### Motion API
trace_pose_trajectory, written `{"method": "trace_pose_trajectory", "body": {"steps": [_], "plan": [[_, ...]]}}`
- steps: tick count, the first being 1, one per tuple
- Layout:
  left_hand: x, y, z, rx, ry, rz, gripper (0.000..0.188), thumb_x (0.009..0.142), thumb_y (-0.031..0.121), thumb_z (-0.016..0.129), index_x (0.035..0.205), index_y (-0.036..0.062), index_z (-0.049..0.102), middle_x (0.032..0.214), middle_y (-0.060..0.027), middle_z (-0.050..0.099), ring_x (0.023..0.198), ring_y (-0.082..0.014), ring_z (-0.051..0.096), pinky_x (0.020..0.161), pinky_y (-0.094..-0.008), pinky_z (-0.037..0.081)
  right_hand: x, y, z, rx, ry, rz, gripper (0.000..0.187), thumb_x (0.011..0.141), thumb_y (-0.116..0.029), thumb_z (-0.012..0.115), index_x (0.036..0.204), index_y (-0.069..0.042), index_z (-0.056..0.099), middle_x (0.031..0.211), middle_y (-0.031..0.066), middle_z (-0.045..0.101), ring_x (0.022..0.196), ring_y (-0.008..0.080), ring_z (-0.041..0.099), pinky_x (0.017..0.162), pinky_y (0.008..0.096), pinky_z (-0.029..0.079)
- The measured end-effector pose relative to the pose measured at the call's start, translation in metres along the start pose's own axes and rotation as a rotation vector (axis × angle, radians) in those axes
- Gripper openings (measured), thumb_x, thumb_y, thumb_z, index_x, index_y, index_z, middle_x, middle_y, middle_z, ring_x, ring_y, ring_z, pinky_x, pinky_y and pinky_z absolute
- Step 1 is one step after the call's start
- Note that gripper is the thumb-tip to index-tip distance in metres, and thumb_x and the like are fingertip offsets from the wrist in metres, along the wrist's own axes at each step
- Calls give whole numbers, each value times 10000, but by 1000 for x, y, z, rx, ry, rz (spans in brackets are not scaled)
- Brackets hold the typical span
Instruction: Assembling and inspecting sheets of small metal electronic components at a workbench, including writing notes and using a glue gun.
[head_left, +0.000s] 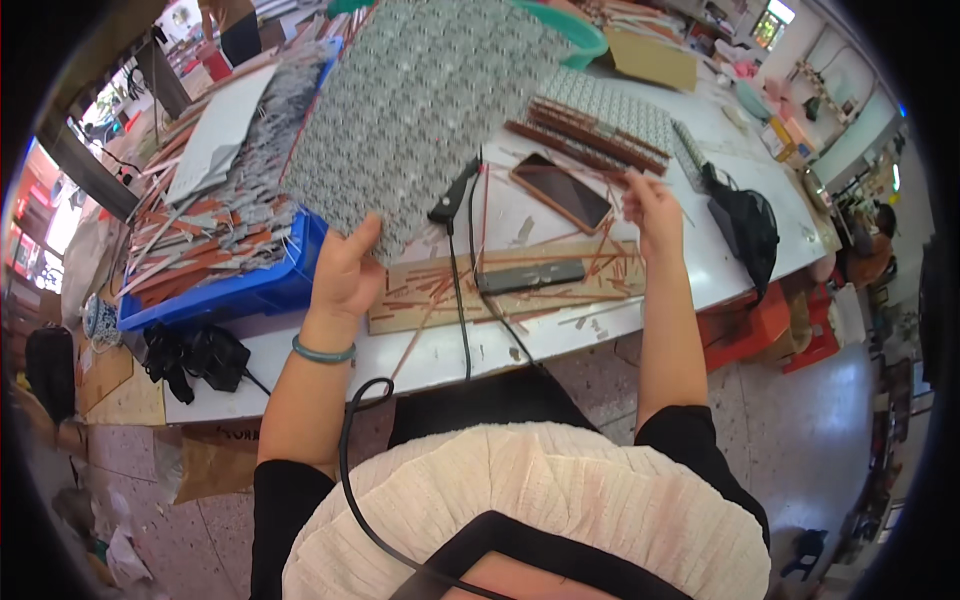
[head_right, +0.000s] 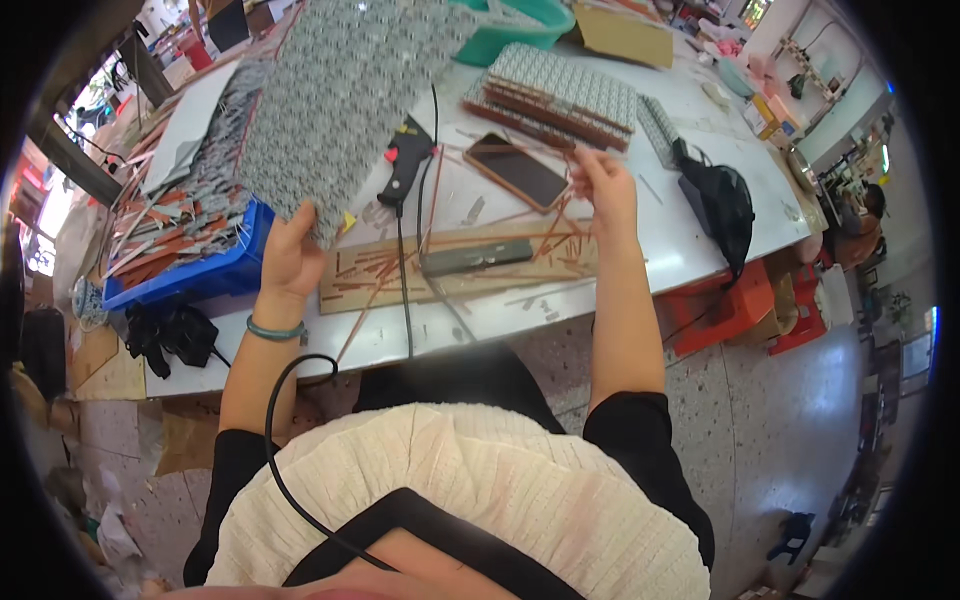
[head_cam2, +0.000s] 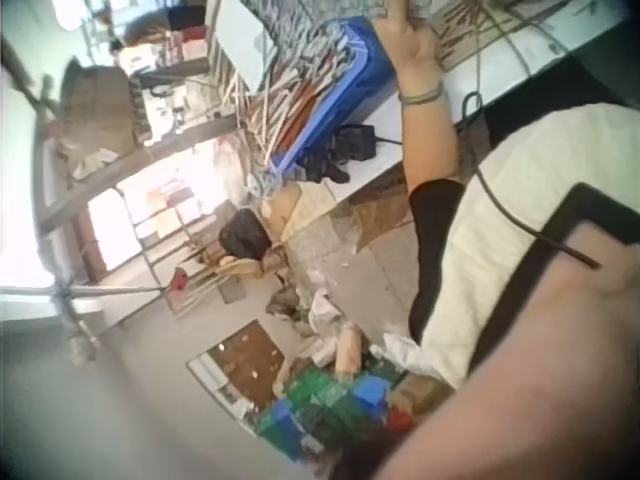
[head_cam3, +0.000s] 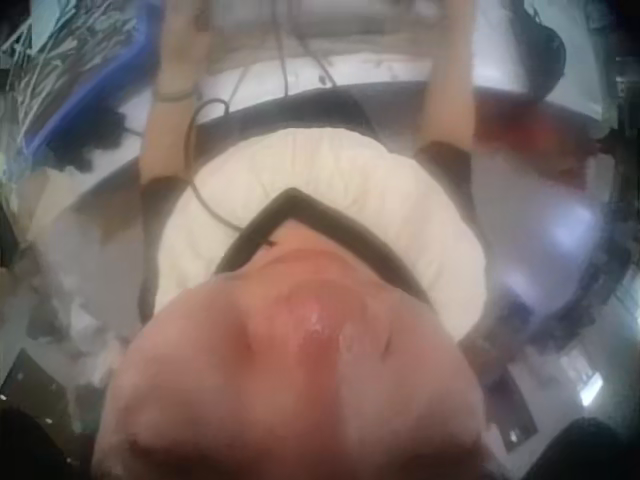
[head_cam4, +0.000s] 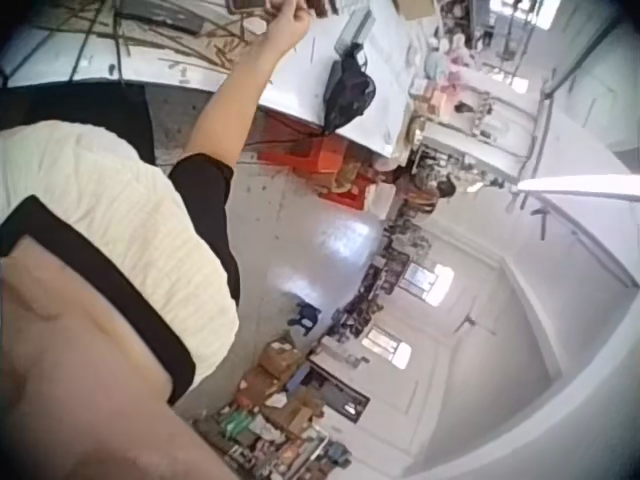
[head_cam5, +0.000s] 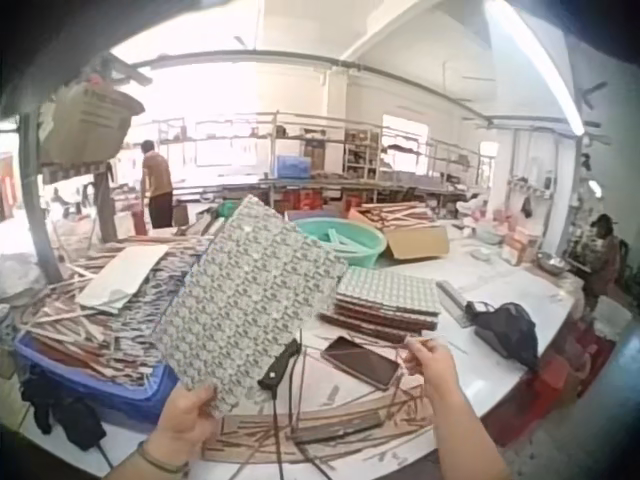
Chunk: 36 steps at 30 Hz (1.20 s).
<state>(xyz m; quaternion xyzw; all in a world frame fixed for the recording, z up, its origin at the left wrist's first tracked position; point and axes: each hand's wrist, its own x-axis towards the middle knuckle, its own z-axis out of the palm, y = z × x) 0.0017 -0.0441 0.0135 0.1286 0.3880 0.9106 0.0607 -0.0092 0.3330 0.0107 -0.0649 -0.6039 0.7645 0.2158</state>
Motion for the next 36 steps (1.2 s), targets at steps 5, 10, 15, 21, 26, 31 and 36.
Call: {"method": "trace_pose_trajectory", "body": {"steps": [5,10,15,21,26,31,36], "plan": [[2,-6,-7,20,-92,21,551,803,16,601,1302,28,368,1256,-100,493,1155,-248,480,993,-394,366,11,25,-58,-878,362,-257,589,739,-223,720,1207,26,465,732,42,604,602,99,554,524,204,433],[-6,-21,1,143,-143,-55,564,782,21,634,1289,33,387,1255,-86,491,1142,-223,486,974,-366,387,-80,-8,23,-226,-450,-134,789,677,-91,735,1348,-91,321,1095,119,534,888,181,564,693,274,495],[-17,-34,19,437,-283,-79,531,757,41,696,1226,9,449,1135,-71,572,1030,-154,535,917,-309,424,-131,28,75,-90,-460,-165,598,769,-56,675,1277,-24,360,1185,128,508,1090,232,513,941,379,385],[-11,-20,17,802,-472,-214,661,722,82,743,1293,64,411,1176,-87,525,979,-142,542,854,-301,455,-88,-33,40,86,-89,-388,365,857,20,527,1213,6,445,1148,91,539,1028,141,500,909,289,379],[-6,-16,15,677,-411,78,775,695,104,761,1344,66,337,1222,-111,488,1109,-207,495,909,-341,419,-83,-131,7,-573,-175,-749,270,826,48,556,1095,33,541,976,113,633,885,169,590,802,266,436],[-8,-14,21,707,-346,258,827,645,111,758,1349,55,327,1252,-115,470,1136,-212,472,952,-357,375,-93,-166,68,-1296,-620,-1063,369,670,3,617,1024,-103,627,671,45,576,582,232,521,555,325,398],[-16,-27,28,722,-418,117,564,715,109,731,1222,30,496,1127,-92,558,996,-187,560,806,-317,466,-94,-140,90,-1384,-889,-1041,343,675,-55,607,1009,-128,634,735,-2,602,645,185,536,599,320,406]]}}
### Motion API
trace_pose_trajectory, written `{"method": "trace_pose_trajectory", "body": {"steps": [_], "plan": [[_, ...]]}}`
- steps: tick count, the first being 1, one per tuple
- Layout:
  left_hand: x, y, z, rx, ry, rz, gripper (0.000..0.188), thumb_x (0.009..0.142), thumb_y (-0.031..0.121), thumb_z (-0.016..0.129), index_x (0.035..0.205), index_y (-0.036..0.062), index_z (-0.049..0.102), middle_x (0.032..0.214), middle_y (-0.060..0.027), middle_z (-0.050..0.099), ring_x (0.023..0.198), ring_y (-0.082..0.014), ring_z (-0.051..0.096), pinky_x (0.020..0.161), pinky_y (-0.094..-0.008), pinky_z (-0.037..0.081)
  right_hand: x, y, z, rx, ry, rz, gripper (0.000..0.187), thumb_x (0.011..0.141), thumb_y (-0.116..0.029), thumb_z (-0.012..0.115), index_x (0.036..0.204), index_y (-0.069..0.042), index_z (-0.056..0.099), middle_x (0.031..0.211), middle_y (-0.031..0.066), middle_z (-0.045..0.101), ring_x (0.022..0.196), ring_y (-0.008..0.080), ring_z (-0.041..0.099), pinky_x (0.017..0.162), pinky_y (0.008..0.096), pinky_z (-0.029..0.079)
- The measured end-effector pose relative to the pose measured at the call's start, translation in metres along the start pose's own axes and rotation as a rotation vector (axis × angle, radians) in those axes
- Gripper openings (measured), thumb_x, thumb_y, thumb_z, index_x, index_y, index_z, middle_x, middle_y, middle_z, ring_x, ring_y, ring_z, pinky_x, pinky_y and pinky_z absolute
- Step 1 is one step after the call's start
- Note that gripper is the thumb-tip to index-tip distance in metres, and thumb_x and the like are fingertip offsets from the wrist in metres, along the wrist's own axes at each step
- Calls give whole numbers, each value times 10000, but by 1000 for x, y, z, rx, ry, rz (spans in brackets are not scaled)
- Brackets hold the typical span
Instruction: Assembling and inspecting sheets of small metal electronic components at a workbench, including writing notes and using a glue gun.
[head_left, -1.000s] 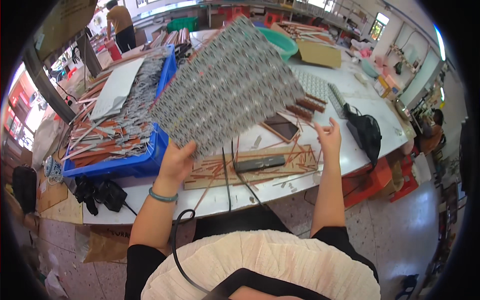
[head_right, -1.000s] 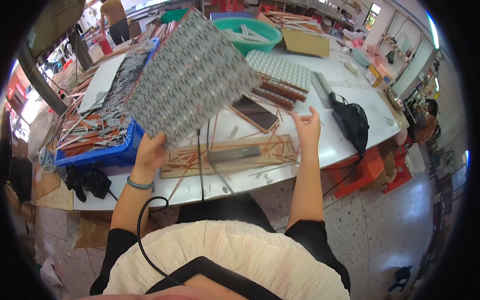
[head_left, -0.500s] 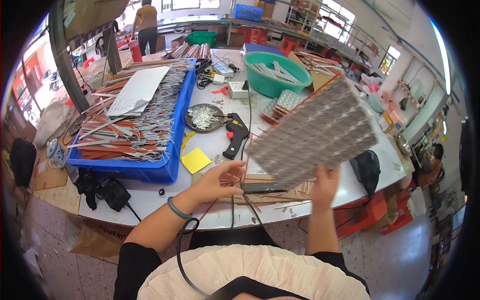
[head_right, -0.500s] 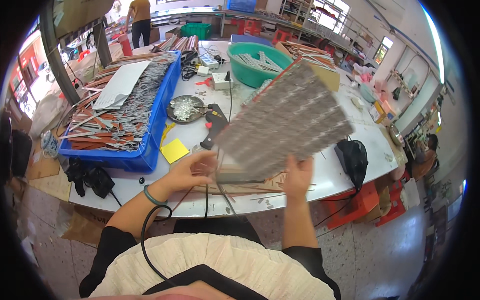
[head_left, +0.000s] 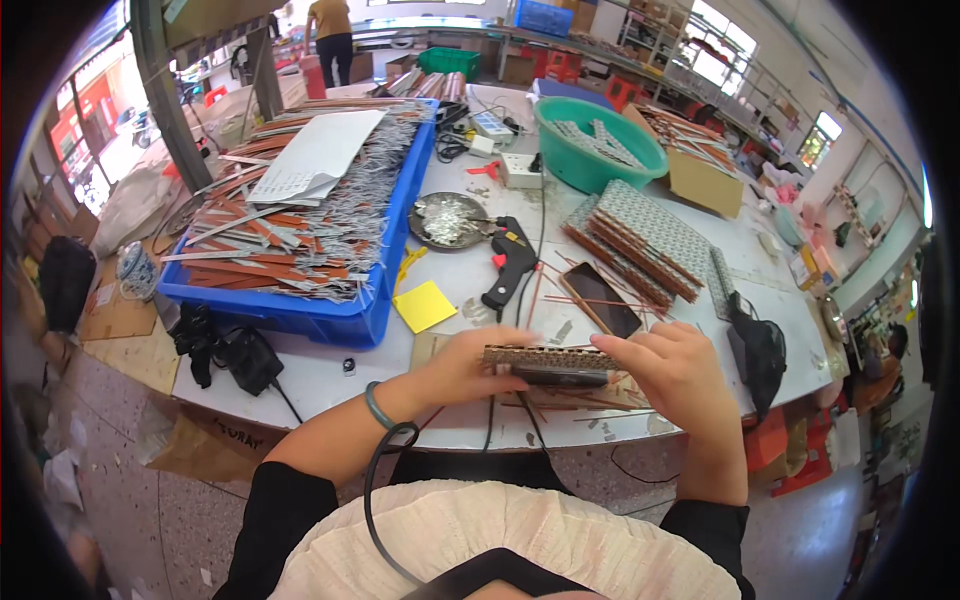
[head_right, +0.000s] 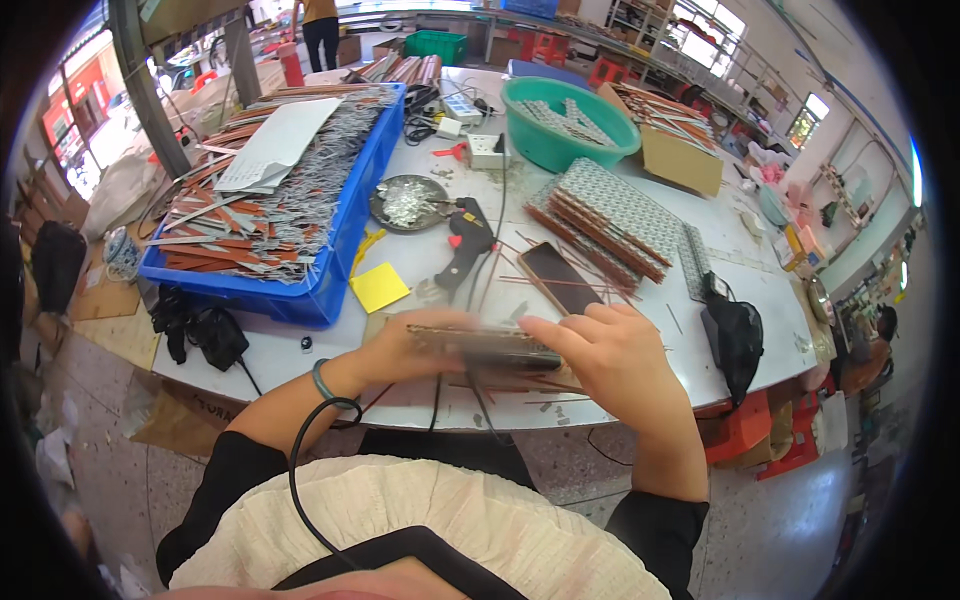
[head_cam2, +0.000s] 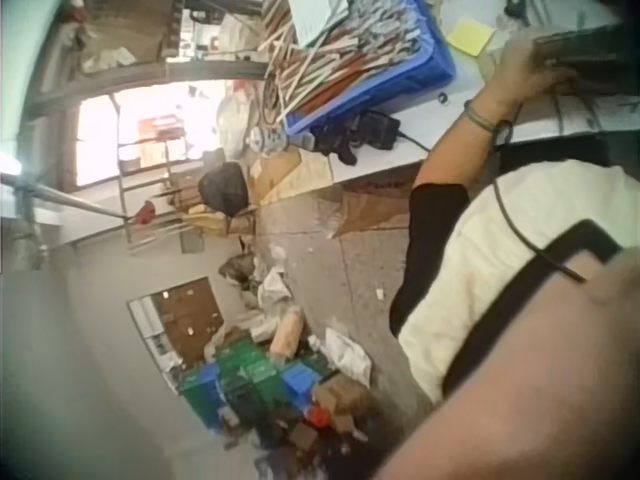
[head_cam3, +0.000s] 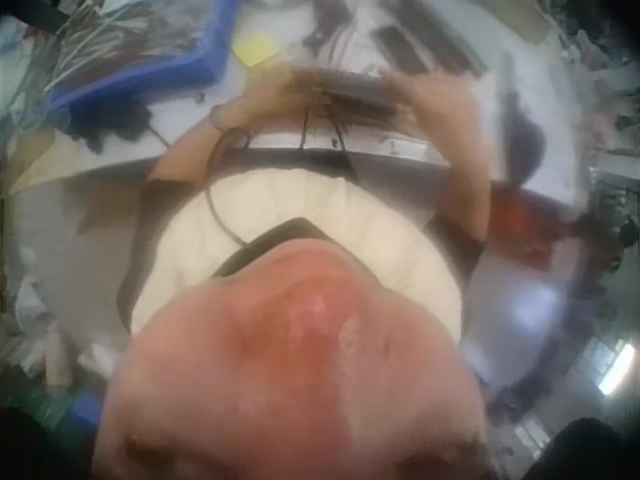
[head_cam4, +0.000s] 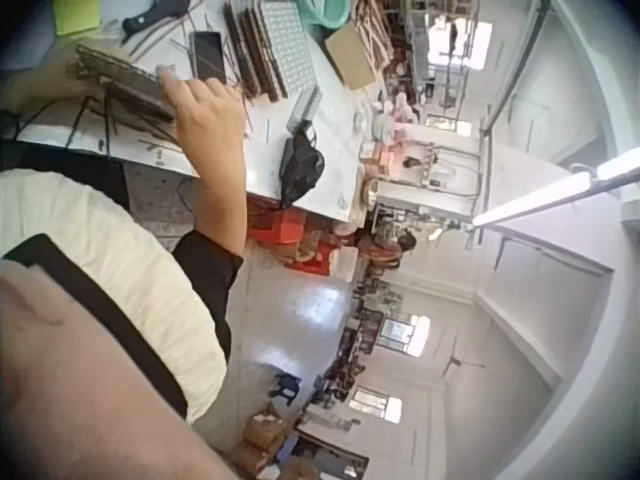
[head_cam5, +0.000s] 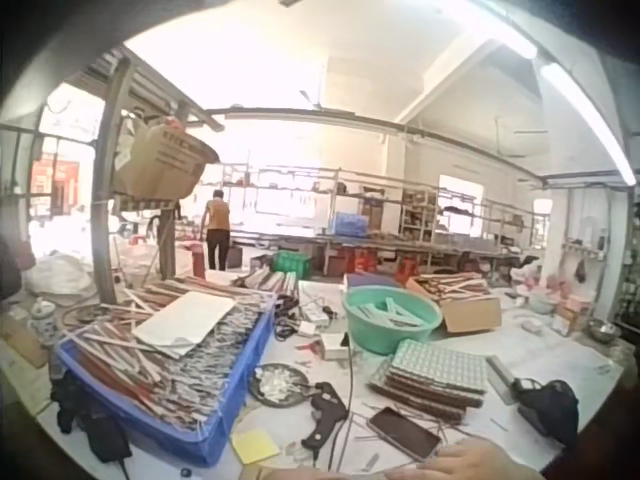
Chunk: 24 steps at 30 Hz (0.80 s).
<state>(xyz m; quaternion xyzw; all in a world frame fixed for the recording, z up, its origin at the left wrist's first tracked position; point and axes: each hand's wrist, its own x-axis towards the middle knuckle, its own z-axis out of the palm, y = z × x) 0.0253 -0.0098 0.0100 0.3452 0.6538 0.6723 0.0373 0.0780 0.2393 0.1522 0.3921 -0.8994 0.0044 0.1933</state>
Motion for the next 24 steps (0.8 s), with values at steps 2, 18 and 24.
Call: {"method": "trace_pose_trajectory", "body": {"steps": [2,18,24], "plan": [[-4,-8,-6,302,-149,85,342,779,66,665,1107,12,581,962,-57,622,890,-143,591,737,-292,473,4,-1,9,50,-31,-17,343,664,-66,621,1001,-128,634,757,-7,611,664,184,544,616,322,414],[0,-13,-3,23,20,-86,304,814,24,629,1107,-21,559,1003,-66,631,903,-107,574,807,-267,473,-76,56,143,1496,445,822,424,658,37,676,1063,33,552,969,101,632,858,176,618,765,295,498],[7,2,-2,31,-25,-290,468,769,92,684,1190,-12,509,1147,-88,587,1007,-135,558,872,-297,454,-79,55,150,1566,520,897,394,694,7,659,1060,47,519,943,148,629,780,222,640,669,327,541]]}}
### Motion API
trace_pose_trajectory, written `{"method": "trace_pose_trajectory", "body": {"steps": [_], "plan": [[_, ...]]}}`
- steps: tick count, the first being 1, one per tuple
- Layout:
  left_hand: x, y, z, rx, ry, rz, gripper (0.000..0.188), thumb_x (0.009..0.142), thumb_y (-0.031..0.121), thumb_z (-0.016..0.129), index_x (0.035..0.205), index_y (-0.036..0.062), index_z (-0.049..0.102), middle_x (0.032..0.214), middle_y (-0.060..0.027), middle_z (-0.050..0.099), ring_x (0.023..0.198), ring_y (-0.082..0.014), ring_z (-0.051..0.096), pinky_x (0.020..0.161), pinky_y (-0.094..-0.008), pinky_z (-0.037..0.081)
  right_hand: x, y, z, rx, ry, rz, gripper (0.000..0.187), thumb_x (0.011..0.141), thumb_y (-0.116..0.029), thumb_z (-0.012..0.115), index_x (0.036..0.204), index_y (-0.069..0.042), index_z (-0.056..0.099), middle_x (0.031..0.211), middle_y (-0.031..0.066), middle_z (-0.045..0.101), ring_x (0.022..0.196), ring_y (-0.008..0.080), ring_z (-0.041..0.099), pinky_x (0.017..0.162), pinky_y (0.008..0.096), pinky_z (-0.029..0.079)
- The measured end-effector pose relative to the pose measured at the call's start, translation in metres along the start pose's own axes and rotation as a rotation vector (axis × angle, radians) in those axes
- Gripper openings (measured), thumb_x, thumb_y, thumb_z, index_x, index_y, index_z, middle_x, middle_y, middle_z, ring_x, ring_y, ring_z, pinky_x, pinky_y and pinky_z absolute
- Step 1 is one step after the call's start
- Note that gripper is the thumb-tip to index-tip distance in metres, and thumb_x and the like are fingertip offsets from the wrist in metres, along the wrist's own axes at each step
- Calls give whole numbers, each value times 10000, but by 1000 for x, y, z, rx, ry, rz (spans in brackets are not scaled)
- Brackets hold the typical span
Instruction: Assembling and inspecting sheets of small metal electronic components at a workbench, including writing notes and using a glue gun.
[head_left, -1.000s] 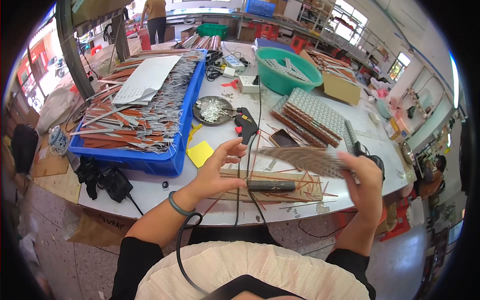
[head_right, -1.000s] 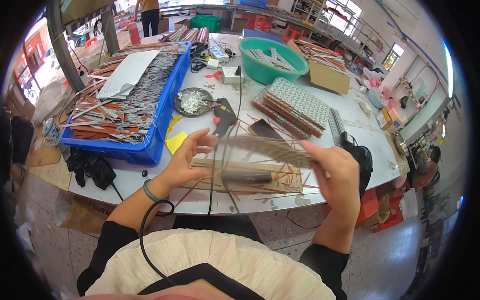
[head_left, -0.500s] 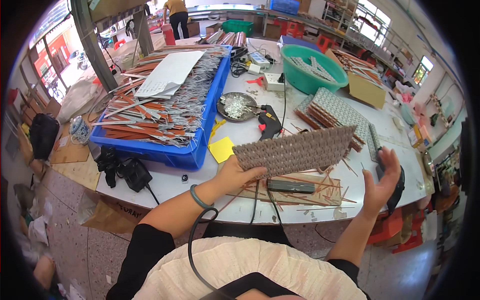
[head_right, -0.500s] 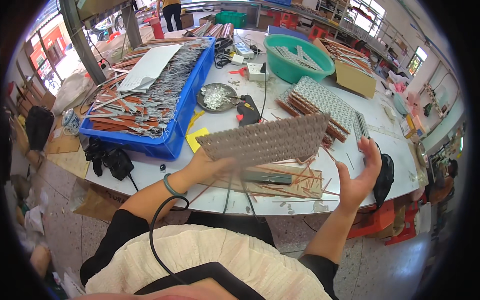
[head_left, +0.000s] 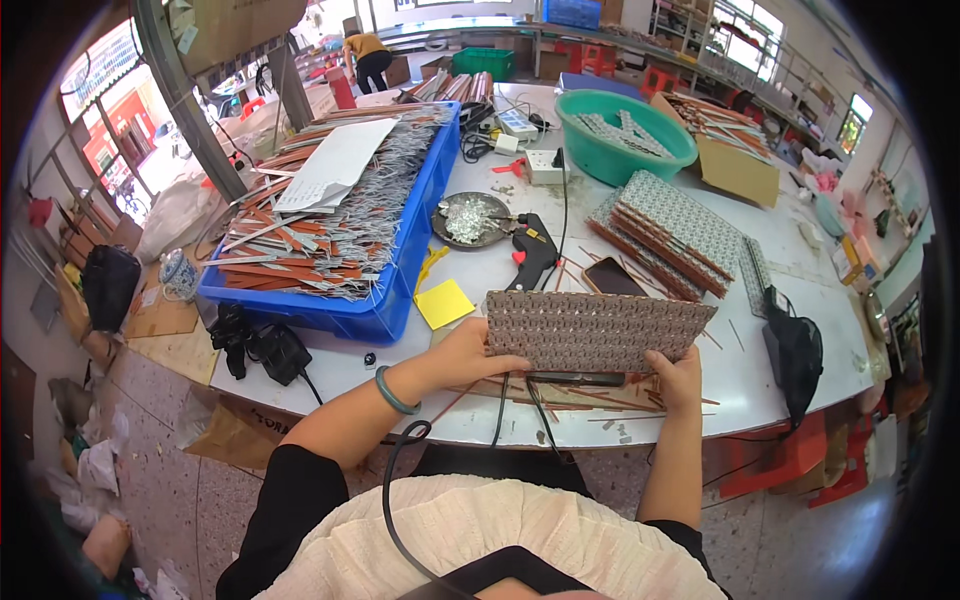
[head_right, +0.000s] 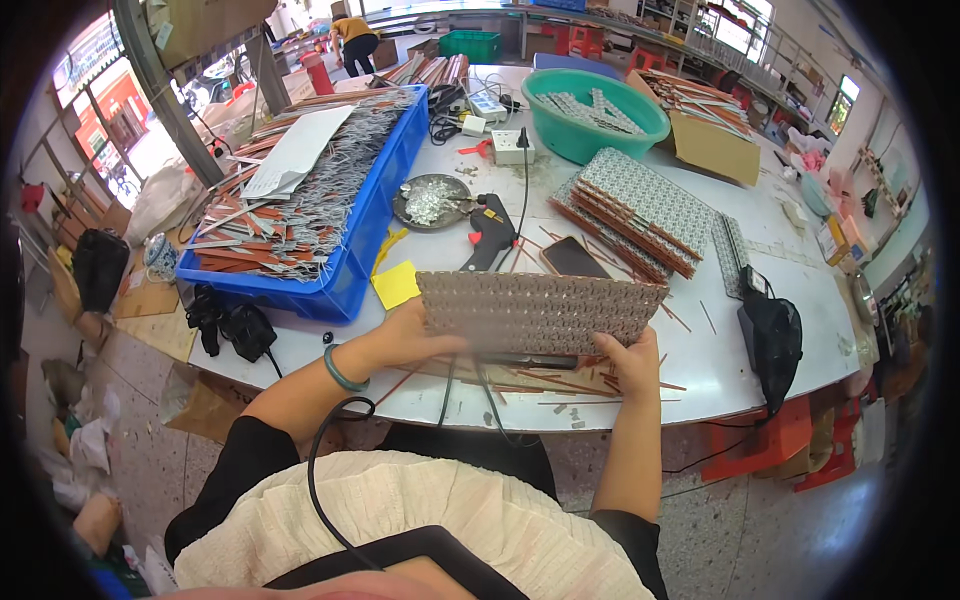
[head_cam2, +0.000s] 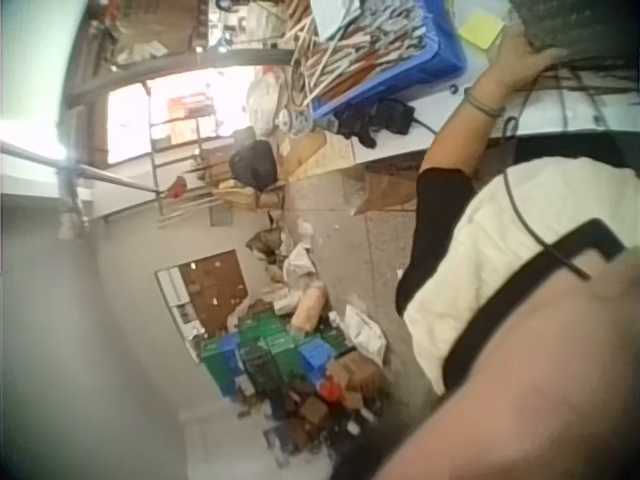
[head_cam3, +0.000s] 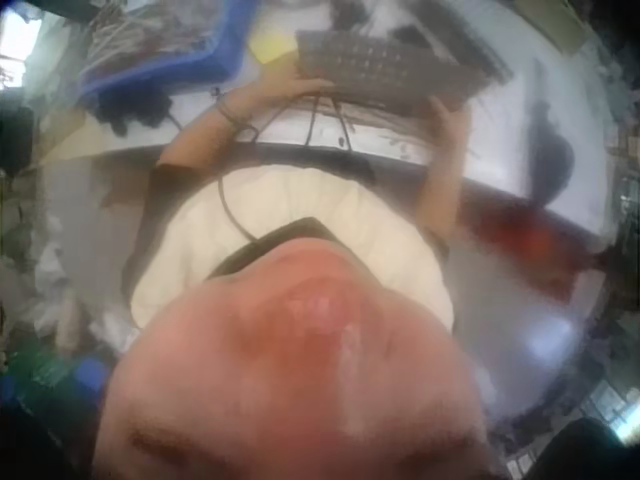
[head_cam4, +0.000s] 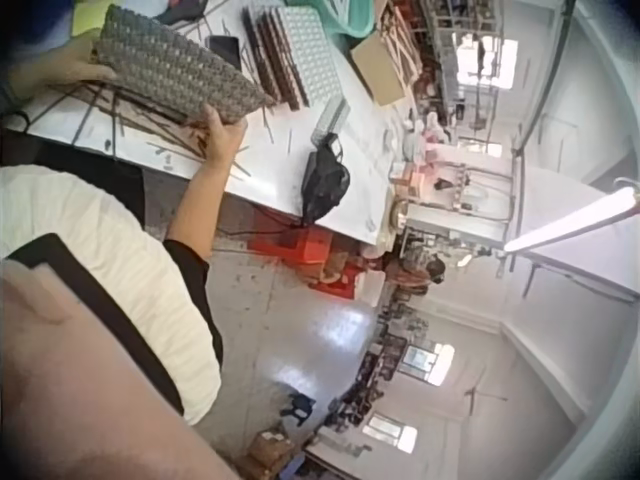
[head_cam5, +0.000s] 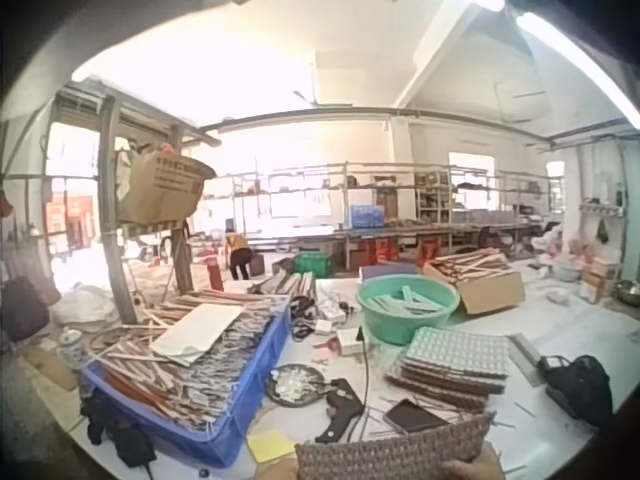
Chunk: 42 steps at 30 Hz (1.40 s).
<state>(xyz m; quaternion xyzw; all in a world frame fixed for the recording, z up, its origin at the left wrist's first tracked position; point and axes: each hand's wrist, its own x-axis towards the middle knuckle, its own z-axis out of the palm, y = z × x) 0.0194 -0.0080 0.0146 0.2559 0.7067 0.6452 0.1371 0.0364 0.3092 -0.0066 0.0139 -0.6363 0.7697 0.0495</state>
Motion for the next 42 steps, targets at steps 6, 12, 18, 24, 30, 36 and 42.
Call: {"method": "trace_pose_trajectory", "body": {"steps": [6,12,18,24,30,36,42], "plan": [[17,9,-2,181,-64,-156,325,795,107,660,1078,-33,582,1007,-80,640,897,-113,582,809,-284,470,-2,-10,1,75,16,4,369,730,2,642,1065,67,504,913,165,626,743,253,647,591,351,571],[12,-12,7,97,114,70,281,814,138,651,1040,-18,592,934,-68,643,801,-94,580,721,-259,481,3,0,2,96,37,-53,371,742,2,626,1075,82,483,927,189,617,693,290,649,539,381,580],[11,-3,-1,81,38,-239,250,827,112,633,1030,-22,575,874,-41,624,762,-60,558,662,-219,460,0,-5,1,115,55,-51,345,755,23,594,1078,76,484,932,199,615,672,302,648,531,385,579],[7,-6,2,109,67,-3,211,834,96,619,997,-31,578,843,-40,623,759,-56,554,660,-224,462,3,0,0,135,41,-61,362,746,32,603,1084,77,481,941,203,614,749,304,650,567,394,580],[7,-2,-1,167,77,24,200,834,87,618,988,-34,578,818,-45,624,751,-63,562,664,-234,470,5,4,-4,89,39,-98,373,740,33,611,1085,83,479,960,202,611,763,308,647,581,398,583],[15,-13,5,10,28,52,190,829,109,630,958,-24,590,815,-43,625,723,-69,567,647,-239,472,2,-4,-10,28,23,-135,390,735,16,617,1089,90,472,967,196,606,731,311,648,532,391,578],[4,-27,2,12,118,56,216,815,133,650,957,-24,607,796,-27,627,710,-51,553,622,-227,461,11,17,-20,-55,80,-43,500,731,8,644,1190,59,452,1130,153,558,1032,260,552,894,374,441]]}}
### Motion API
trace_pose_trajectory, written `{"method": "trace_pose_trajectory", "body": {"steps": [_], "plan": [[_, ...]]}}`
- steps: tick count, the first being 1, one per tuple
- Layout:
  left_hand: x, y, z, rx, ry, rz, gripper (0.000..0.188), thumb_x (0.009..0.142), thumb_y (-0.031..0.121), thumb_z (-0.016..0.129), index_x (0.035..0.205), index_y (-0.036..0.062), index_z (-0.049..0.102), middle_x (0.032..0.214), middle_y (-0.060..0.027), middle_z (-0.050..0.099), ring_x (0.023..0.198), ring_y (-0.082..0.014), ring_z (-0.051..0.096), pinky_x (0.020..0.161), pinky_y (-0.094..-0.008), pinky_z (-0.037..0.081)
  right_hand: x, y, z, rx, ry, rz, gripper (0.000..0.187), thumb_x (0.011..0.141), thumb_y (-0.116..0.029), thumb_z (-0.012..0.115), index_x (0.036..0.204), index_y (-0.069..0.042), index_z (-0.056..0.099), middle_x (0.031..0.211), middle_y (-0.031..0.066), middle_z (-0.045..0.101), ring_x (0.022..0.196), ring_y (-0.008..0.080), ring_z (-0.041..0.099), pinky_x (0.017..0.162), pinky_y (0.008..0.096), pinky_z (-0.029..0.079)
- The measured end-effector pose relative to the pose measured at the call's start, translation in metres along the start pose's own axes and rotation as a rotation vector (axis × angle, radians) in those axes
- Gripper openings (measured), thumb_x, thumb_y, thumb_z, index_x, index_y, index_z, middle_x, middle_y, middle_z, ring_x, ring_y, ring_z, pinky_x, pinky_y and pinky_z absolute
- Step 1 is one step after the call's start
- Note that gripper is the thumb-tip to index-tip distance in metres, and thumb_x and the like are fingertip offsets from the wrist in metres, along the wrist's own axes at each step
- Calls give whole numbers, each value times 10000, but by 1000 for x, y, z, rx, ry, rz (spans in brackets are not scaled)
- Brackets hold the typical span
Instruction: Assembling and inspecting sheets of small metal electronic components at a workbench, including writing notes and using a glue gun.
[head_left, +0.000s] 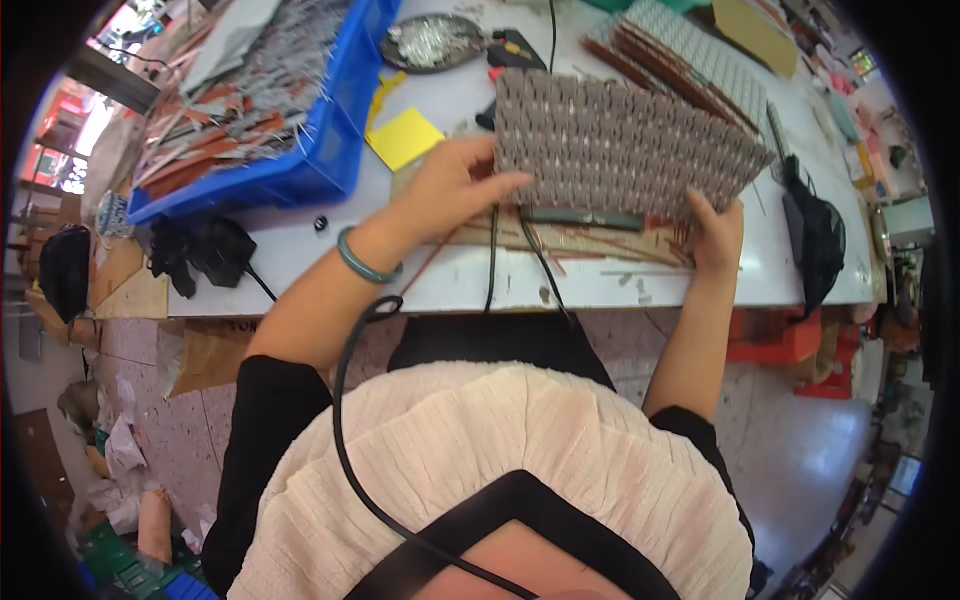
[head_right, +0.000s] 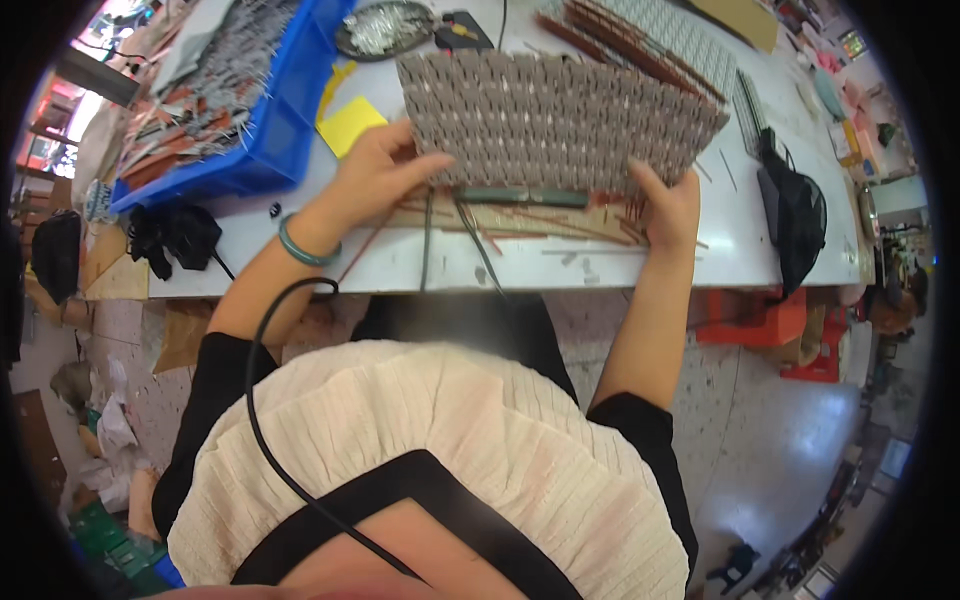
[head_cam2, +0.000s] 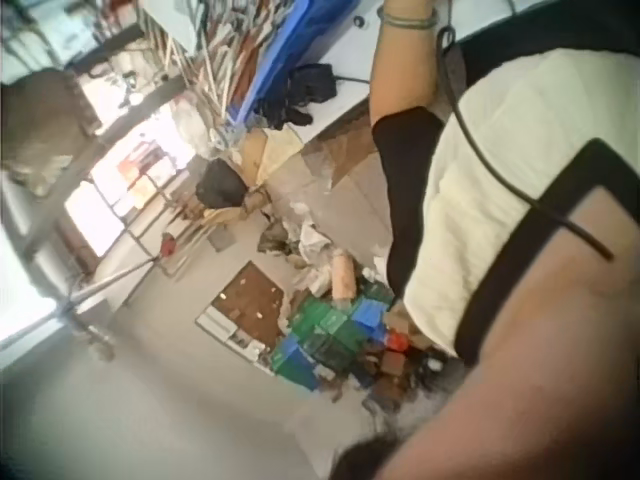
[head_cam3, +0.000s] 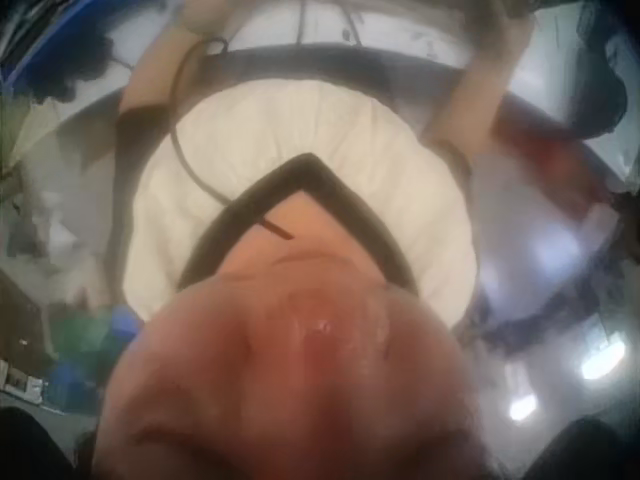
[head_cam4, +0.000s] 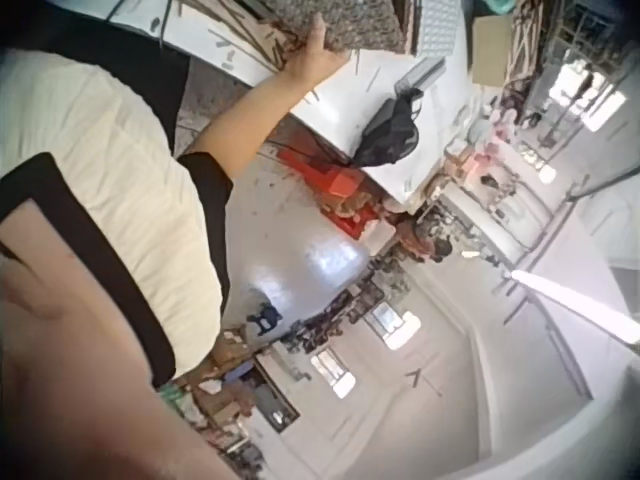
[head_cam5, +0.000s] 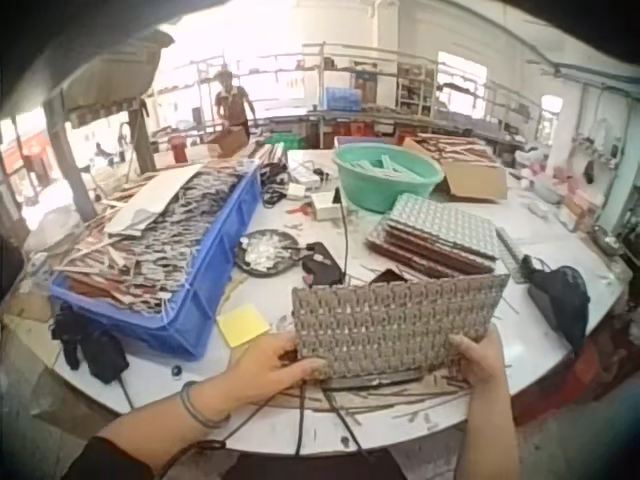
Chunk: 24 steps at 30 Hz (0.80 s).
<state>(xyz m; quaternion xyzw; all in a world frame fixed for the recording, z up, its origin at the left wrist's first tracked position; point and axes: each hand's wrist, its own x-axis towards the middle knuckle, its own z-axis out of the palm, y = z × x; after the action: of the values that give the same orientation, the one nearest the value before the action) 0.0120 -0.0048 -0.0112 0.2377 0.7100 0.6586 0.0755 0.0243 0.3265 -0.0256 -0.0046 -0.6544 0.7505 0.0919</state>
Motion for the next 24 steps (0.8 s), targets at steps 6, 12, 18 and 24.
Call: {"method": "trace_pose_trajectory", "body": {"steps": [6,12,18,24], "plan": [[11,-7,8,62,7,85,220,807,144,665,937,-26,614,765,-15,621,675,-38,531,597,-210,446,6,12,-19,-34,98,-101,480,736,19,658,1178,43,472,1117,135,568,1006,241,564,892,359,438],[11,-3,10,106,-42,29,218,813,127,661,965,-21,611,813,-22,623,707,-51,546,624,-213,453,3,8,-20,40,128,-132,470,701,18,700,1132,33,516,1084,123,587,988,222,566,888,339,431],[16,-13,21,53,-59,140,201,791,111,680,925,-24,616,802,-38,619,697,-57,540,623,-224,450,-4,10,-52,-59,45,-182,509,665,51,703,1141,-8,533,1086,98,590,999,218,560,904,342,419],[16,0,19,202,-87,55,191,807,124,656,903,-33,604,793,-55,611,711,-64,527,644,-232,443,-2,13,-58,-115,-1,-149,502,702,25,685,1171,0,510,1121,101,579,1040,223,546,941,365,391]]}}
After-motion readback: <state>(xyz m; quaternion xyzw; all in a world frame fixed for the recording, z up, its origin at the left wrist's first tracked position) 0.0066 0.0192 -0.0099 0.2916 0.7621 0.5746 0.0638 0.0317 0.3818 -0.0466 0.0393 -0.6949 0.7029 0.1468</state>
